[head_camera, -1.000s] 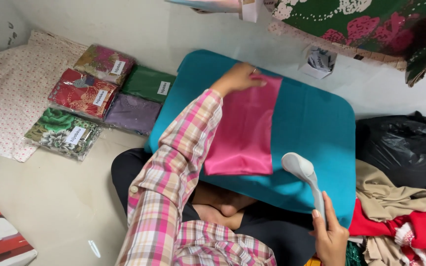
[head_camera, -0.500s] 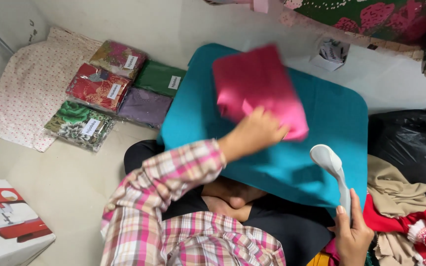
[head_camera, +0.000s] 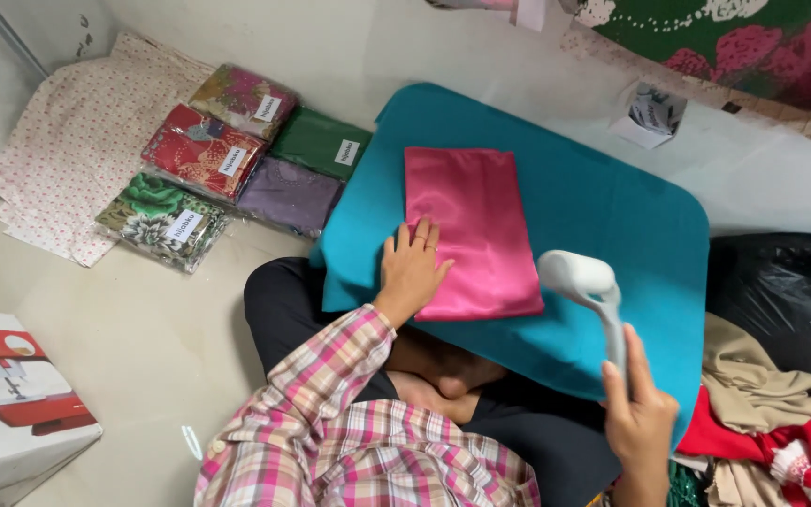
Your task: A person is seen lint-rolling a pink fabric, folding it, and then carefully placing it into a clear plastic bag for packaging.
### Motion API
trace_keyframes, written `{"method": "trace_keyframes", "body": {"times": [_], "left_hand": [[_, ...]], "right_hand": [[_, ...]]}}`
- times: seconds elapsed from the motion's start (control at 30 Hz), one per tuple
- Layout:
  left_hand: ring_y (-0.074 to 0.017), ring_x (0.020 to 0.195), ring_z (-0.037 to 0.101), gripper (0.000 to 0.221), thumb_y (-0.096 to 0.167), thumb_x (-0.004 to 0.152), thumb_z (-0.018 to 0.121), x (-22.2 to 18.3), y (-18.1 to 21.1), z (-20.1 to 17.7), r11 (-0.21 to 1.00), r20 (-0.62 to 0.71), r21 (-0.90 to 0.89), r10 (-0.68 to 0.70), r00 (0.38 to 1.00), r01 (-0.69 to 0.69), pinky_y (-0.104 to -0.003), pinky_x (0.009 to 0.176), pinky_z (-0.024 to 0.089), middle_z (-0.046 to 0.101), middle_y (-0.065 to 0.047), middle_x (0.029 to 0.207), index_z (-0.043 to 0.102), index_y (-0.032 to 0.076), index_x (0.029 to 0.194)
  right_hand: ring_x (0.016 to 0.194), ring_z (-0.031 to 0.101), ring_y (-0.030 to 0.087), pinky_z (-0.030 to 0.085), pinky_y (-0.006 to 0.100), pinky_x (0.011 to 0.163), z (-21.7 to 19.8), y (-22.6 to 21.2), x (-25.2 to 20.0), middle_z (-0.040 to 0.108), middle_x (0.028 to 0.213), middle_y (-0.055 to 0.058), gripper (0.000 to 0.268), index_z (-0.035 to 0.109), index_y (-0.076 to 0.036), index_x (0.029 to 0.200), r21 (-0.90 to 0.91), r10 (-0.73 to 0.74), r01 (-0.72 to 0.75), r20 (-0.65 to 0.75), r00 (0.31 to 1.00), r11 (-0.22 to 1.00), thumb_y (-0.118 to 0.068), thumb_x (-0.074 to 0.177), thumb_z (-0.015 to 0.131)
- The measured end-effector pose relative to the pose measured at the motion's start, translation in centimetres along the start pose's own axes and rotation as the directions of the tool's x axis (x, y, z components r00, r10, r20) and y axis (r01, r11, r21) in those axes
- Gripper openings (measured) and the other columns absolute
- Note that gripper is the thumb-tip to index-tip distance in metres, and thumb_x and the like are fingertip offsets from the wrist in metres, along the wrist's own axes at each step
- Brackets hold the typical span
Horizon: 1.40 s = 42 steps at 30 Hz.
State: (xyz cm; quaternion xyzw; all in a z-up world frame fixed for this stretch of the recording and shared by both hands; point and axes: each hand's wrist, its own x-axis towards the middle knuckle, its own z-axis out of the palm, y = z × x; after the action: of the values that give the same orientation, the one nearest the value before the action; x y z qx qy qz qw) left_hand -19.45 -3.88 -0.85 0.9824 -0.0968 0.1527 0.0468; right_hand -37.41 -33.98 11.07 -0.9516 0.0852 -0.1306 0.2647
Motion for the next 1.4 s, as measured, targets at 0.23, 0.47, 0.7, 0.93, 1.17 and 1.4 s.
{"method": "trace_keyframes", "body": {"times": [0.23,0.47,0.7,0.93,1.17,1.4], "left_hand": [[-0.0359,0.157,0.015,0.089,0.061,0.096,0.048,-3.4,2.3,0.0,0.987,0.017,-0.076,-0.138,0.99,0.139,-0.059,0.123,0.013,0.021,-0.012,0.17,0.026,0.004,0.161],[-0.0457,0.154,0.015,0.082,0.052,0.098,0.052,-3.6,2.4,-1.7,0.933,0.123,-0.296,-0.175,0.977,0.204,-0.072,0.118,0.001,0.019,-0.019,0.17,0.027,0.005,0.161],[-0.0445,0.154,0.016,0.072,0.045,0.101,0.041,-3.6,2.3,-0.3,0.94,0.118,-0.276,-0.172,0.978,0.199,-0.074,0.117,0.003,0.014,-0.018,0.171,0.028,0.005,0.16],[-0.0442,0.155,0.017,0.072,0.043,0.1,0.043,-3.8,2.5,0.0,0.943,0.106,-0.267,-0.176,0.979,0.199,-0.075,0.116,0.003,0.015,-0.017,0.171,0.028,0.005,0.16],[-0.0424,0.154,0.018,0.074,0.045,0.1,0.045,-3.8,2.1,0.0,0.952,0.08,-0.253,-0.157,0.984,0.173,-0.074,0.116,0.004,0.019,-0.015,0.171,0.027,0.008,0.161],[-0.0444,0.151,0.027,0.074,0.041,0.093,0.06,-3.5,0.8,0.1,0.916,0.063,-0.377,-0.125,0.99,0.139,-0.067,0.117,0.016,0.03,-0.016,0.166,0.04,0.009,0.156]], "right_hand": [[0.07,0.071,0.035,0.048,0.048,0.054,9.5,-5.6,6.5,0.074,0.086,0.004,0.059,0.04,-0.037,0.158,-0.389,-0.304,0.379,0.243,0.921,0.839,-0.047,0.1,0.048],[0.078,0.074,0.048,0.059,0.058,0.07,18.2,-11.5,16.1,0.071,0.078,0.019,0.06,0.036,-0.04,0.159,-0.411,-0.316,0.395,0.249,0.916,0.822,-0.042,0.101,0.049],[0.076,0.075,0.047,0.06,0.057,0.069,12.5,-12.2,10.5,0.071,0.076,0.022,0.057,0.039,-0.043,0.157,-0.491,-0.173,0.31,0.304,0.937,0.815,-0.047,0.1,0.046],[0.073,0.075,0.047,0.06,0.057,0.066,12.9,-9.1,10.2,0.071,0.074,0.02,0.058,0.037,-0.04,0.158,-0.568,-0.06,0.202,0.259,0.964,0.798,-0.047,0.101,0.044],[0.076,0.074,0.049,0.058,0.057,0.068,14.0,-9.7,14.8,0.072,0.078,0.023,0.058,0.041,-0.033,0.157,-0.471,-0.148,0.232,0.208,0.967,0.851,-0.044,0.101,0.049],[0.072,0.067,0.052,0.051,0.056,0.062,0.5,-2.3,8.4,0.074,0.117,0.018,0.06,0.048,-0.036,0.159,-0.264,-0.194,0.189,0.005,0.981,0.946,-0.042,0.1,0.058]]}}
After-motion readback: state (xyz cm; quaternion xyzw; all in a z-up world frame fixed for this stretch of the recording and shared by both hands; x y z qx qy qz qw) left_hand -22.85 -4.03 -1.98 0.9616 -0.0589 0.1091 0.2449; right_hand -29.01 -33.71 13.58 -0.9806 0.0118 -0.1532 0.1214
